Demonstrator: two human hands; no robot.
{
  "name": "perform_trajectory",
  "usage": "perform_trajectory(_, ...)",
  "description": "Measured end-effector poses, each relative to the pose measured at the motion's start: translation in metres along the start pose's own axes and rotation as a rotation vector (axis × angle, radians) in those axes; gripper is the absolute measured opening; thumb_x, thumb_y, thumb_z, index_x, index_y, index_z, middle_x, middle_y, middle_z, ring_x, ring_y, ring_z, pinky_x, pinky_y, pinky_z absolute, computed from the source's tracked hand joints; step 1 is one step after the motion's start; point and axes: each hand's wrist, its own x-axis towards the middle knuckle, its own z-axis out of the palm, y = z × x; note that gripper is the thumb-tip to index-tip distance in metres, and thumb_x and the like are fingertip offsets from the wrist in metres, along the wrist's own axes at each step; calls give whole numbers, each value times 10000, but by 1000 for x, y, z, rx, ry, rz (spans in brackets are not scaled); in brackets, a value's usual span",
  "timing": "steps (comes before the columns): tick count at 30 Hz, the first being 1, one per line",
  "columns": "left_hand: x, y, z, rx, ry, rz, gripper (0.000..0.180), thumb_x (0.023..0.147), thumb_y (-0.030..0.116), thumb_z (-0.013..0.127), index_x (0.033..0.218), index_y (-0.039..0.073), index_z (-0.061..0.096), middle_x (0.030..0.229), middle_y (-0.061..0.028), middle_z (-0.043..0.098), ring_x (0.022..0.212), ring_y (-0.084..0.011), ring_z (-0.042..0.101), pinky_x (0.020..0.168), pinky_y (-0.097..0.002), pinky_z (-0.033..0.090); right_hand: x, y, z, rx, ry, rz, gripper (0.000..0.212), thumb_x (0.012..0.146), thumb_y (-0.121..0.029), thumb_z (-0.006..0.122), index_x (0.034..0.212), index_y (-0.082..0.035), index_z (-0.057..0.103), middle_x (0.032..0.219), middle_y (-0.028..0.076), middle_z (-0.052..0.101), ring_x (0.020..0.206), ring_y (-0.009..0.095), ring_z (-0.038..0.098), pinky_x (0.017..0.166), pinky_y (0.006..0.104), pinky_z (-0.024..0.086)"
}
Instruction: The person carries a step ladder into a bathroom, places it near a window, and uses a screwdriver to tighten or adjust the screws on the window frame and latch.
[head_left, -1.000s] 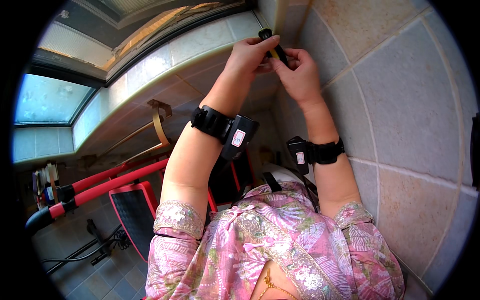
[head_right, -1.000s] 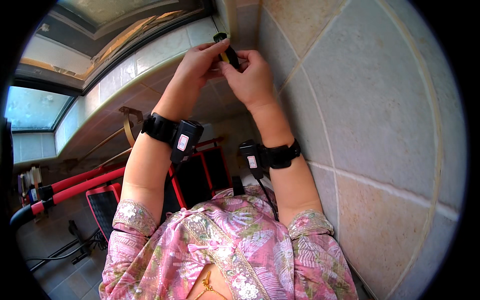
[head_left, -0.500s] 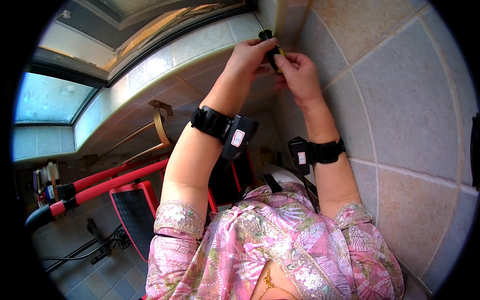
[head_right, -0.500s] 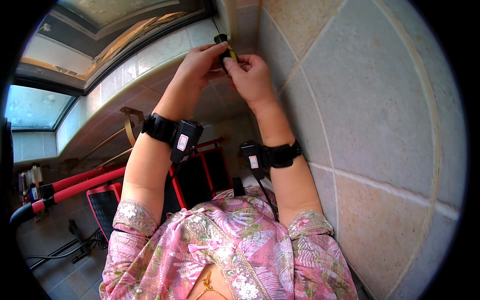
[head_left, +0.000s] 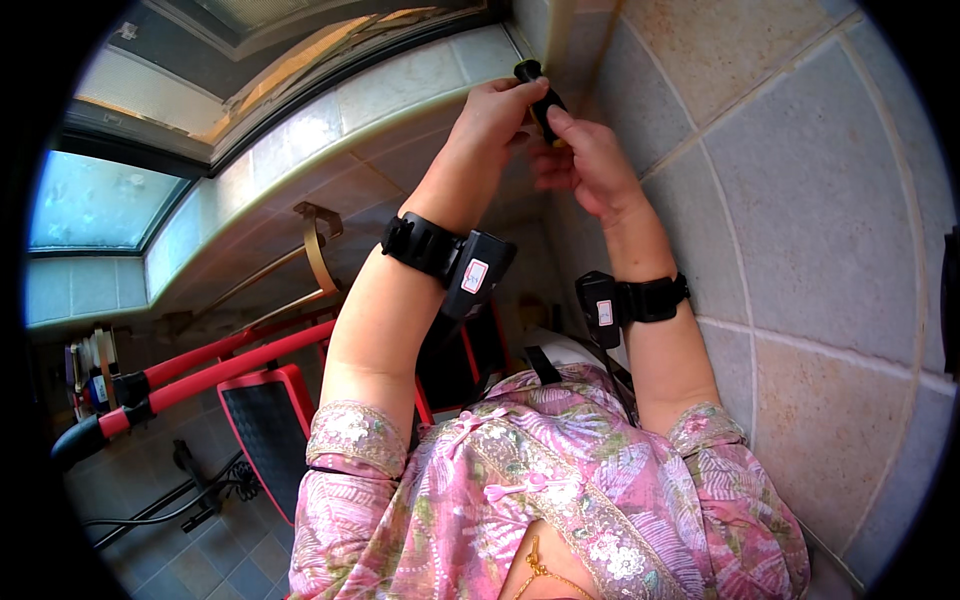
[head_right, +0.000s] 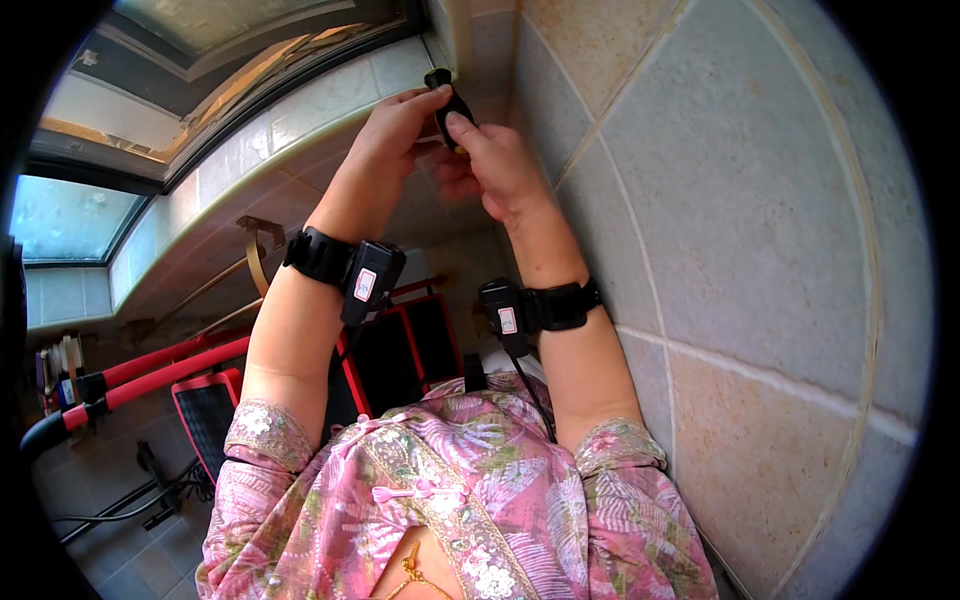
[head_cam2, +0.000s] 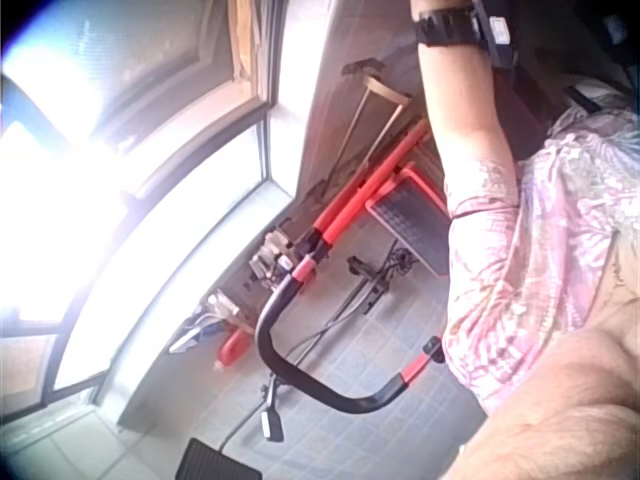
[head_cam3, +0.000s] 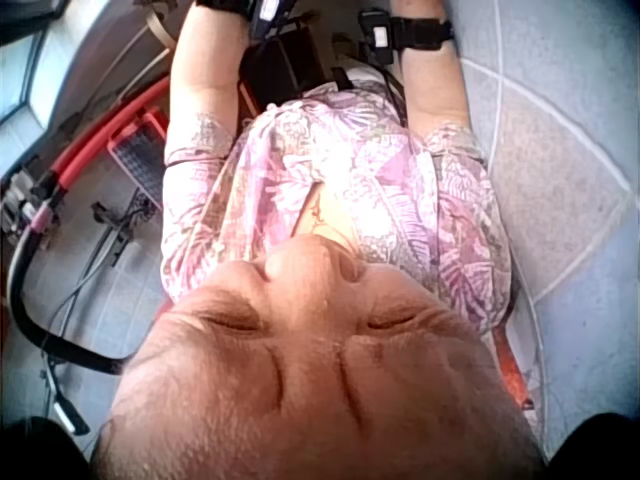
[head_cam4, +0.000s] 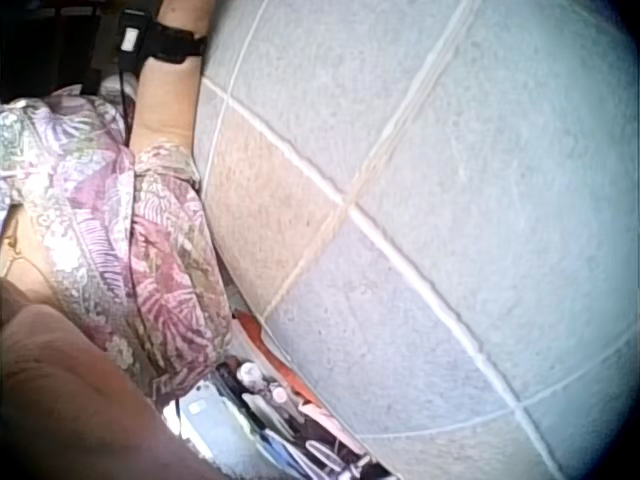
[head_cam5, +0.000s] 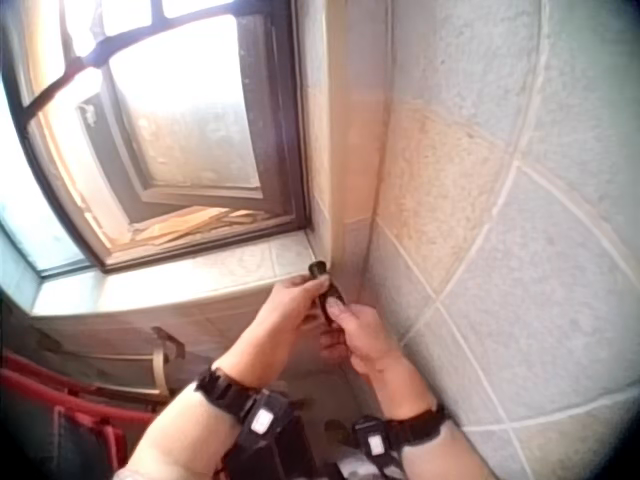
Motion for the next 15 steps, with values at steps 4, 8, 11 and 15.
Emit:
perform_trajectory(4,-7,6,9,135,110,18,326,751,278,647,943,29,560,699,-9,548,604,-91,523,492,-204,429,9,13,-3,-672,374,-504,329,696,-272,677,865,-19,551,711,78,594,608,182,581,523,302,465)
perform_trajectory(8,-1,-1,7,51,113,76,343,732,219,673,965,-2,550,718,-27,562,570,-77,530,491,-177,449,6,14,2,-785,422,-698,356,680,-291,690,874,-26,552,722,89,599,648,194,589,543,308,470)
perform_trajectory(11,1,-3,2,-59,78,78,330,739,194,665,975,-5,549,721,-27,564,564,-73,530,491,-177,459,3,6,0,-304,228,-336,315,725,-290,654,876,-33,553,729,84,601,656,183,589,518,302,471)
perform_trajectory(15,2,-5,-1,-157,12,67,350,729,159,665,979,-48,531,729,-66,574,576,-102,532,463,-209,439,-7,-6,1,148,-72,121,257,795,-283,590,879,-44,547,736,63,597,648,151,578,462,292,466)
